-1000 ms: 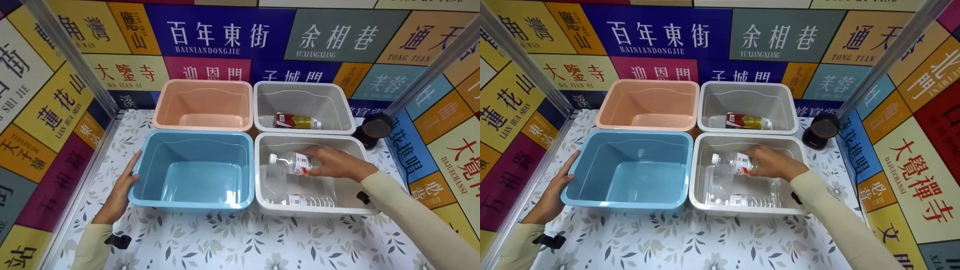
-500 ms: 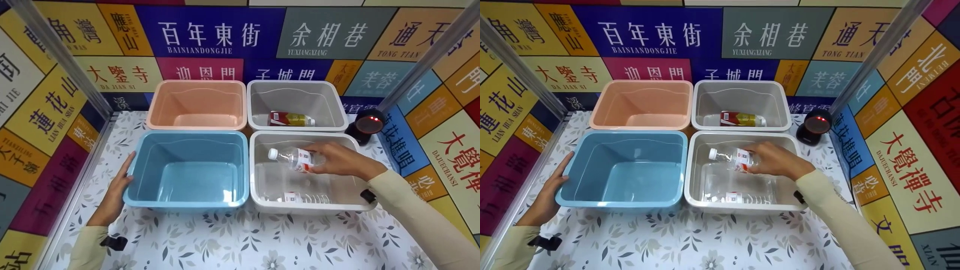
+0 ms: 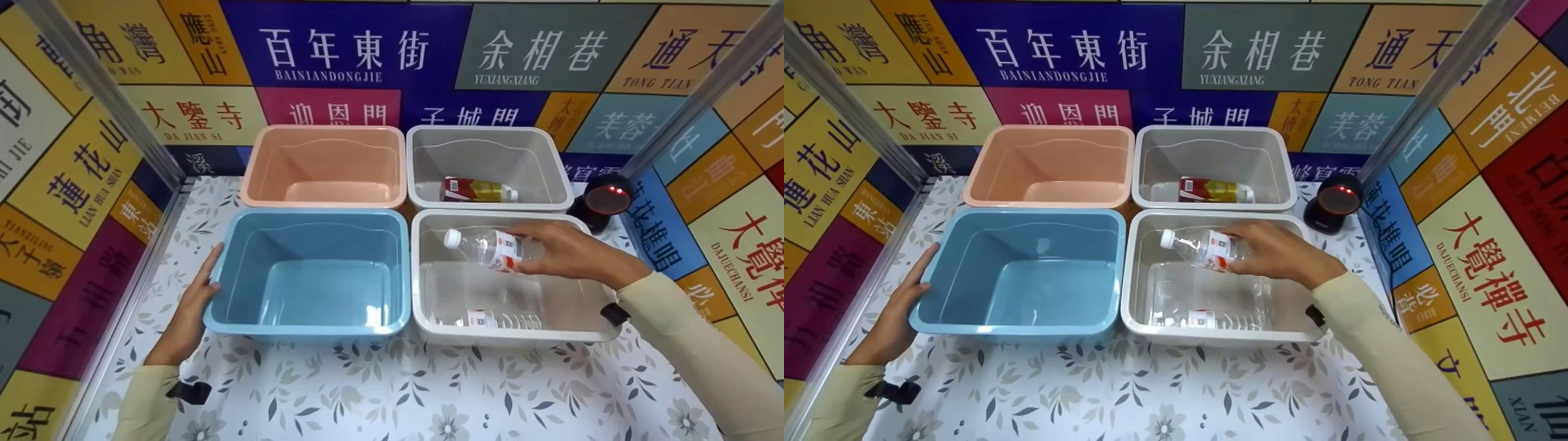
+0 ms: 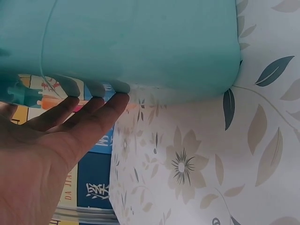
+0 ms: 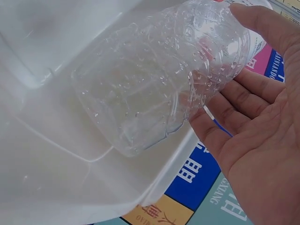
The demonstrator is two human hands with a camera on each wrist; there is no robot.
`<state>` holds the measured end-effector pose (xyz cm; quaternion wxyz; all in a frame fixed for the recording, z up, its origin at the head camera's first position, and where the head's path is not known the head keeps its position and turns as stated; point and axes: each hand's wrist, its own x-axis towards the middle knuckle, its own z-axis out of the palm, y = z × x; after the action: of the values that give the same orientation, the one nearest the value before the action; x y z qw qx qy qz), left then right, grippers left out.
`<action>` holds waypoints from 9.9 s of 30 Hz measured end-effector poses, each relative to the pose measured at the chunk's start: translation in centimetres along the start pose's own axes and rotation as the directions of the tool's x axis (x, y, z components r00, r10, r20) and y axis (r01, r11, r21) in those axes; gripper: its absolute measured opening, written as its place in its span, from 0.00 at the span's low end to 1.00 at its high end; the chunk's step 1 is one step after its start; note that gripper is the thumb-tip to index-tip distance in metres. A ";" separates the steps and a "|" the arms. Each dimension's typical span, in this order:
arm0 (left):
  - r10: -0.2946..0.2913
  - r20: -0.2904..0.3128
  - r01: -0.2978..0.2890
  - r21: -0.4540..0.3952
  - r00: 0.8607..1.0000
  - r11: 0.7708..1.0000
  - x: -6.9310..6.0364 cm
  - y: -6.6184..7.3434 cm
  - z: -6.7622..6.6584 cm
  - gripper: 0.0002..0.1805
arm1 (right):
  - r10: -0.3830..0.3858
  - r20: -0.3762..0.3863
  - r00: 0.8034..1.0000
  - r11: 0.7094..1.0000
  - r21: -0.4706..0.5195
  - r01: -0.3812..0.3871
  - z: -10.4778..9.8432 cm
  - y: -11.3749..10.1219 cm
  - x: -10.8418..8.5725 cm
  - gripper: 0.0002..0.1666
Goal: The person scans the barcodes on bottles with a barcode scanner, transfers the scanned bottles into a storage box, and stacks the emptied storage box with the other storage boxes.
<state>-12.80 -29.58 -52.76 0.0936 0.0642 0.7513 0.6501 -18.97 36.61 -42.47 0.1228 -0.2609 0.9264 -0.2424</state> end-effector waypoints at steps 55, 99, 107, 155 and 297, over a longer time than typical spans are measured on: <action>0.025 -0.032 -0.022 0.078 0.999 0.997 0.0 -0.1 0.0 0.33 | -0.019 -0.288 0.958 0.999 -0.053 0.004 -3.8 0.0 -3.9 0.38; 0.028 -0.026 -0.029 -0.038 0.999 0.999 -0.3 -0.8 -0.1 0.33 | 0.349 -0.292 0.891 0.933 0.018 -0.360 -6.9 4.6 -6.5 0.48; 0.034 -0.024 -0.034 -0.021 0.999 0.999 -0.3 -1.0 0.0 0.33 | 0.404 -0.285 0.869 0.911 0.041 -0.410 -6.8 5.8 -7.1 0.54; 0.043 -0.023 -0.043 -0.013 0.999 0.999 -0.3 -1.3 -0.3 0.33 | 0.502 -0.385 0.775 0.864 0.181 -0.470 -4.0 10.8 -8.7 0.52; 0.055 -0.032 -0.056 -0.046 0.998 0.997 0.5 -0.9 0.7 0.33 | 0.376 -0.713 0.592 0.919 0.209 -0.333 -3.8 7.2 -5.2 0.41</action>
<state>-13.08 -28.92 -53.76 0.0654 0.0729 0.7353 0.6707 -19.01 46.28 -42.37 -0.2112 0.0532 0.9212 -0.3224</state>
